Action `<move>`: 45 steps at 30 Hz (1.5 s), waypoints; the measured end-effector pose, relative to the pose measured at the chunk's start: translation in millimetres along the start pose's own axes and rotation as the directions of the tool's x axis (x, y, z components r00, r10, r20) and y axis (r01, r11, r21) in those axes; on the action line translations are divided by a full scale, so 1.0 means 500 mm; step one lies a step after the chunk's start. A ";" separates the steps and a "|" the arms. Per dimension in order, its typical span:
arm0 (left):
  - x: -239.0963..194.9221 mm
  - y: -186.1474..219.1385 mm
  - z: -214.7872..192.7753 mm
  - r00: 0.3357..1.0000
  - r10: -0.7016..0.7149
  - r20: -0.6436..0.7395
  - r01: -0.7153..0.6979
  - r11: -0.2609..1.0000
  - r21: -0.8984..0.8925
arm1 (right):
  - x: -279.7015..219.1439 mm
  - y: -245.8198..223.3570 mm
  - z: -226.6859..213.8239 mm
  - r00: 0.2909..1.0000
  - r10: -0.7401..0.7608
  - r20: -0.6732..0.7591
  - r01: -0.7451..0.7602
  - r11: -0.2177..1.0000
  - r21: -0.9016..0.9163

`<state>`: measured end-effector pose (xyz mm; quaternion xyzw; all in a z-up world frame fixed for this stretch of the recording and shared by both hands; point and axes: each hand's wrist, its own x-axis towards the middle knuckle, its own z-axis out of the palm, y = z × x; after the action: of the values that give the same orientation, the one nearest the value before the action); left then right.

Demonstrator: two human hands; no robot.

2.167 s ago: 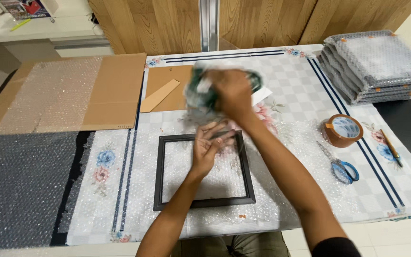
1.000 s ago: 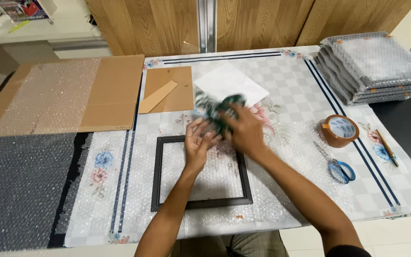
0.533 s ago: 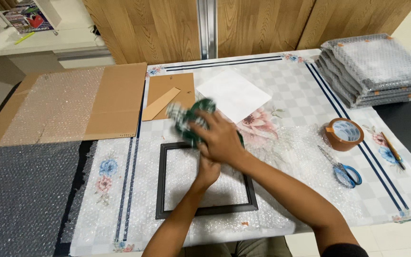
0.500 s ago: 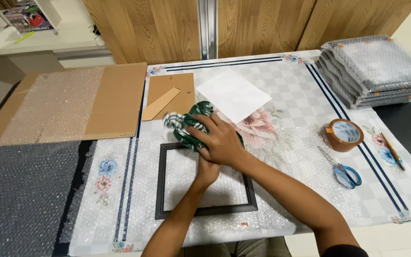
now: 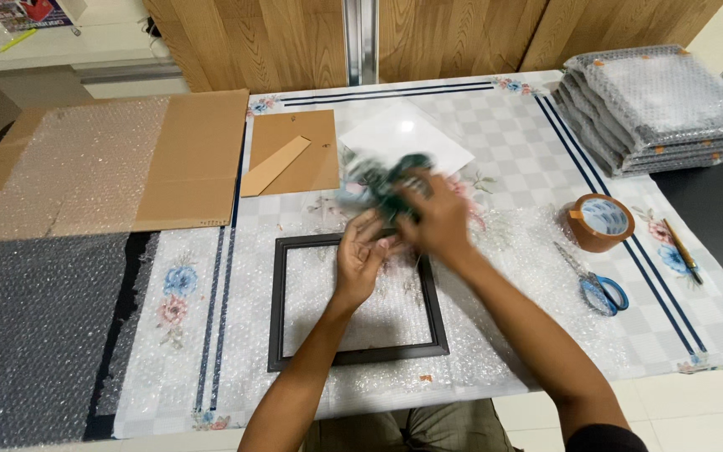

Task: The person cleans the glass of a picture frame using a cloth, places a piece of artwork inside, secures the backing, and wraps the completed frame in bubble wrap and tape.

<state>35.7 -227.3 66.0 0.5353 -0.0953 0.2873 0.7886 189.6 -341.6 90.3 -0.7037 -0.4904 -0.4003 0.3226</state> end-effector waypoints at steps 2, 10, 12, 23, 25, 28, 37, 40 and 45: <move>-0.005 0.004 0.013 0.989 -0.059 0.136 0.084 0.980 -0.180 | 0.032 0.062 -0.048 0.971 0.239 -0.025 -0.237 0.934 -0.266; -0.026 0.003 0.039 0.961 -0.141 0.239 0.163 0.984 -0.075 | 0.165 -0.009 -0.043 0.941 0.304 -0.150 -0.333 0.914 -0.231; -0.023 0.017 0.039 0.961 -0.150 0.234 0.169 0.984 -0.062 | 0.131 -0.089 -0.025 0.951 0.294 -0.094 -0.307 0.932 -0.192; -0.015 0.004 0.030 0.968 -0.101 0.229 0.130 0.984 -0.118 | 0.100 0.061 -0.125 0.948 0.207 -0.241 -0.276 0.911 -0.306; -0.024 0.001 0.036 0.964 -0.114 0.242 0.143 0.984 -0.108 | 0.109 0.055 -0.096 0.946 0.220 -0.238 -0.282 0.921 -0.269; -0.020 -0.020 0.001 0.972 -0.101 0.213 0.098 0.995 0.022 | 0.076 -0.038 -0.043 0.966 0.200 -0.166 -0.229 0.956 -0.181; 0.002 0.035 0.017 0.994 -0.003 0.105 -0.008 0.994 0.108 | -0.048 -0.059 -0.049 0.988 0.133 -0.074 -0.132 0.991 0.016; -0.010 -0.122 -0.084 0.991 -0.045 0.127 0.027 0.989 0.144 | 0.003 -0.126 -0.082 0.999 -0.007 -0.050 0.006 0.999 -0.031; -0.019 0.008 0.025 0.981 -0.114 0.157 0.132 0.985 -0.111 | 0.021 0.014 -0.056 0.983 -0.009 -0.185 -0.031 0.976 -0.214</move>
<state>27.7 -240.8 70.1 0.5115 -0.1381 0.1906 0.8264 191.5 -362.9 112.6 -0.6972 -0.4080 -0.5129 0.2904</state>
